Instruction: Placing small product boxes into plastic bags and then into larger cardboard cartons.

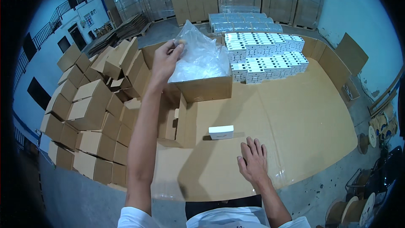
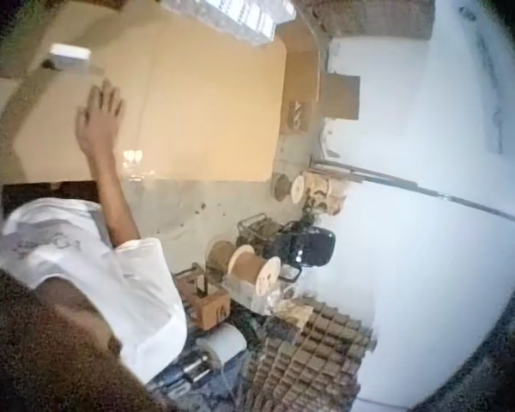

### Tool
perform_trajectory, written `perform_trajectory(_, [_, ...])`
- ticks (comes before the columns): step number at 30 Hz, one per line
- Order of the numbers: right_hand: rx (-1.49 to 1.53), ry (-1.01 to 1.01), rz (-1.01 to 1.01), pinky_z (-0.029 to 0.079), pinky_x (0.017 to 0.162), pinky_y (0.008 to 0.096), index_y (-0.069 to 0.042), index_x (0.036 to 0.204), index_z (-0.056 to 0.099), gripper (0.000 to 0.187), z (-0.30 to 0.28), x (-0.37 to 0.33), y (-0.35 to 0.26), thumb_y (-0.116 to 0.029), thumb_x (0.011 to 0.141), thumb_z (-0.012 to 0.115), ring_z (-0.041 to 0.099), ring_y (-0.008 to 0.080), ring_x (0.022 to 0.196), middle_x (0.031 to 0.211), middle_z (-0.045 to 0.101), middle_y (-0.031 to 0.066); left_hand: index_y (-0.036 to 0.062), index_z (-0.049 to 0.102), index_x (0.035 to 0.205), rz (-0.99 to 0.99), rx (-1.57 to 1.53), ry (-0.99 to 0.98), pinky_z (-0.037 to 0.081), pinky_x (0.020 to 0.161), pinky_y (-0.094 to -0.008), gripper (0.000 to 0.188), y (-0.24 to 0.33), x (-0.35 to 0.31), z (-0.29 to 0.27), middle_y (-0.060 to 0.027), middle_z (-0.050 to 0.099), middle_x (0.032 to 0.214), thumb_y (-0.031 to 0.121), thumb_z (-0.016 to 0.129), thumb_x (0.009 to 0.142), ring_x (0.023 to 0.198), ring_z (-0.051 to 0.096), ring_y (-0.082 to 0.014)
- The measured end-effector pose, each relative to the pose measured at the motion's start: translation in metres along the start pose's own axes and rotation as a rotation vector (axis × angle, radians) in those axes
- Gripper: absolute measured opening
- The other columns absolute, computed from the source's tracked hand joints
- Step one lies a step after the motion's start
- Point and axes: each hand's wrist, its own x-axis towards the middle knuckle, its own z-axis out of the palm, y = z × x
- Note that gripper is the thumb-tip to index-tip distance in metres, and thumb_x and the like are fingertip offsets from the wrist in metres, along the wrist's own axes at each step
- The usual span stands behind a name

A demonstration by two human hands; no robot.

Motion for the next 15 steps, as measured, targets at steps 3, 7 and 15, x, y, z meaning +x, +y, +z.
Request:
perform_trajectory(3, [0.071, 0.063, -0.034, 0.025, 0.117, 0.0583, -0.005, 0.131, 0.059, 0.046, 0.005, -0.012, -0.006, -0.026, 0.091, 0.063, 0.040, 0.0437, 0.139, 0.146, 0.050, 0.0203, 0.0013, 0.068, 0.121, -0.087, -0.098, -0.073, 0.047, 0.075, -0.0230, 0.027, 0.013, -0.077, -0.035, 0.0011, 0.065, 0.099, 0.020, 0.064, 0.102, 0.085, 0.058, -0.0065])
perform_trajectory(7, [0.434, 0.098, 0.049, 0.039, 0.110, 0.0492, -0.003, 0.124, 0.063, 0.038, 0.014, -0.021, -0.011, -0.023, 0.092, 0.064, 0.054, 0.0385, 0.126, 0.133, 0.061, 0.0165, -0.0017, 0.070, 0.110, -0.280, -0.094, -0.146, 0.049, 0.075, -0.0246, 0.020, 0.032, -0.189, -0.041, 0.0002, 0.064, 0.090, 0.015, 0.067, 0.099, 0.085, 0.059, -0.0066])
perform_trajectory(15, [1.533, -0.087, 0.132, 0.051, 0.077, 0.0260, -0.002, 0.138, 0.047, 0.050, 0.027, -0.035, -0.037, -0.010, 0.093, 0.069, 0.063, 0.0110, 0.088, 0.114, 0.064, 0.0107, -0.0037, 0.063, 0.118, -0.527, -0.420, -0.366, 0.054, 0.081, -0.0265, 0.023, -0.040, -0.316, -0.024, -0.0047, 0.068, 0.101, 0.003, 0.068, 0.097, 0.091, 0.065, -0.0108])
